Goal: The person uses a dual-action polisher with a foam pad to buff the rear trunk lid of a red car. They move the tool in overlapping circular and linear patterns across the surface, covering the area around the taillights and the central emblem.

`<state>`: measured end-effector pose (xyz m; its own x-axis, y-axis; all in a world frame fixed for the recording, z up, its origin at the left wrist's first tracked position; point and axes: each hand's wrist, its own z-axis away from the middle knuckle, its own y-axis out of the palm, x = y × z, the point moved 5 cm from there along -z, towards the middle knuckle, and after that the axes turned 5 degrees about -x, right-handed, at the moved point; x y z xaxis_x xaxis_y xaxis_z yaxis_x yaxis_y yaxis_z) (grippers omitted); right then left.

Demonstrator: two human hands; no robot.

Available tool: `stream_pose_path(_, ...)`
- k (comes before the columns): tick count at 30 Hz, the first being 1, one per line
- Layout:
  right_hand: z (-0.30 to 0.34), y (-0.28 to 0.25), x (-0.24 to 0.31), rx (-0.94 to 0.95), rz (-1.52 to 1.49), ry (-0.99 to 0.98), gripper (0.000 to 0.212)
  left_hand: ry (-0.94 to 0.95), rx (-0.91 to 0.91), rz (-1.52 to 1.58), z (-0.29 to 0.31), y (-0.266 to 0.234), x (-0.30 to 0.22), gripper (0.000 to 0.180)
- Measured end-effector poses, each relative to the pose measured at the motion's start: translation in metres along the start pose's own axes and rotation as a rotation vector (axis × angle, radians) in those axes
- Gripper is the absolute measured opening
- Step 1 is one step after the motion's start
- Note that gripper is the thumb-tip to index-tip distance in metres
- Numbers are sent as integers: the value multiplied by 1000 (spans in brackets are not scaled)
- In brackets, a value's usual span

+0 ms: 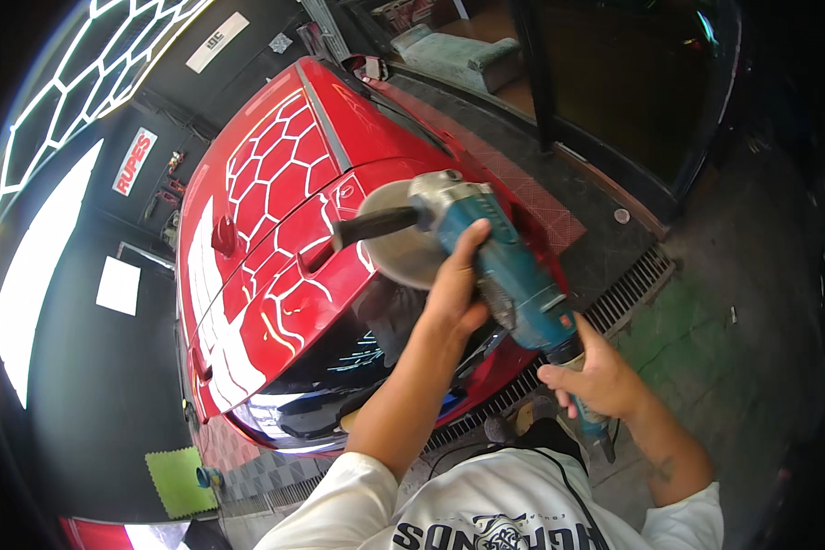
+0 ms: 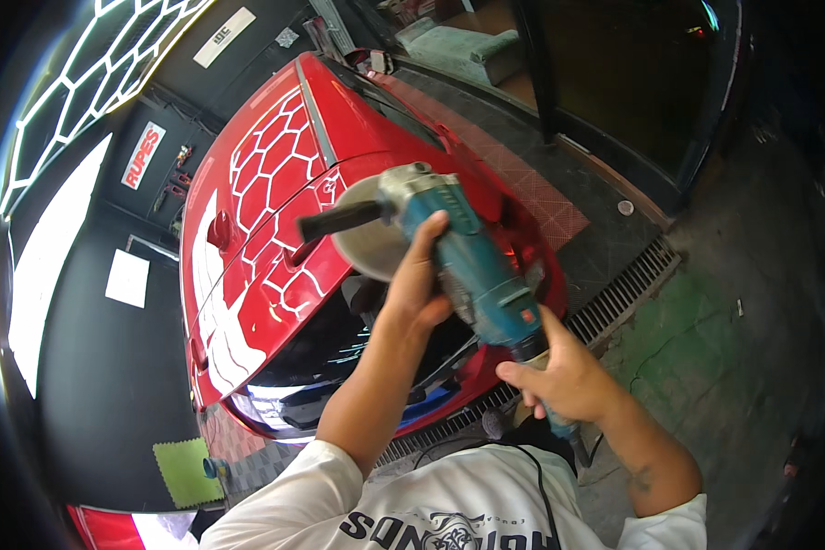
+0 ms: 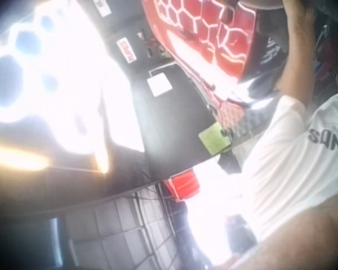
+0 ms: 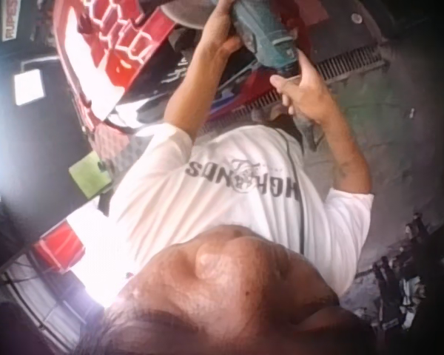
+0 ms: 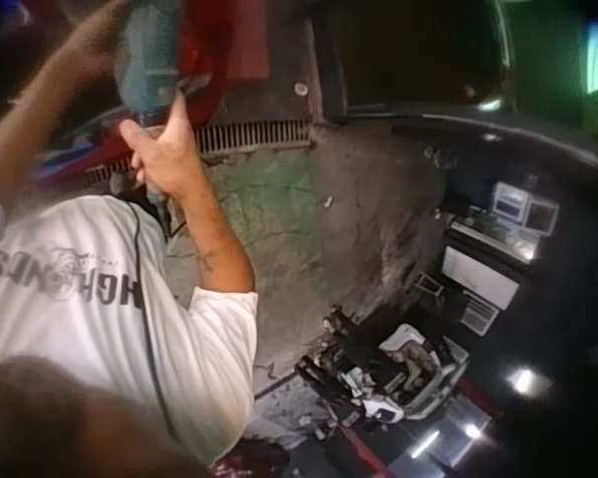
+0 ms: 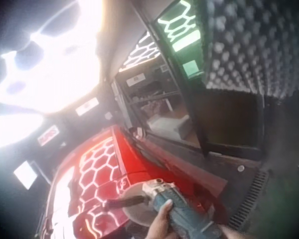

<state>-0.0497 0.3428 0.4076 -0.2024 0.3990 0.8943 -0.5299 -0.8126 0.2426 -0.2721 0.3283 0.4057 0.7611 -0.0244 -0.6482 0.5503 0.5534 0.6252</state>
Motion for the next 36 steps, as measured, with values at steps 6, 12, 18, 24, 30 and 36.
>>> stream_pose_path(6, -22, -33, -86, -78, 16, -49, 70, 26, 0, -160, -21, -13, 47, 50)
stream_pose_path(12, -53, -31, -237, -83, 85, 60, 56, 10, -99, -289, 10, -79, 105, 58)
stream_pose_path(18, -81, 9, -321, -55, 222, -72, 58, 58, -94, -402, 56, -136, 126, 61)
stream_pose_path(24, -116, 64, -344, 23, 65, -29, 51, 107, -93, -744, 55, -168, 111, 63)
stream_pose_path(30, -162, 98, -339, 158, -131, -32, 30, 185, -255, -1156, 16, -166, 90, 68)
stream_pose_path(36, -180, 137, -346, 296, -308, -12, 27, 408, -346, -1601, 27, -152, 71, 60)
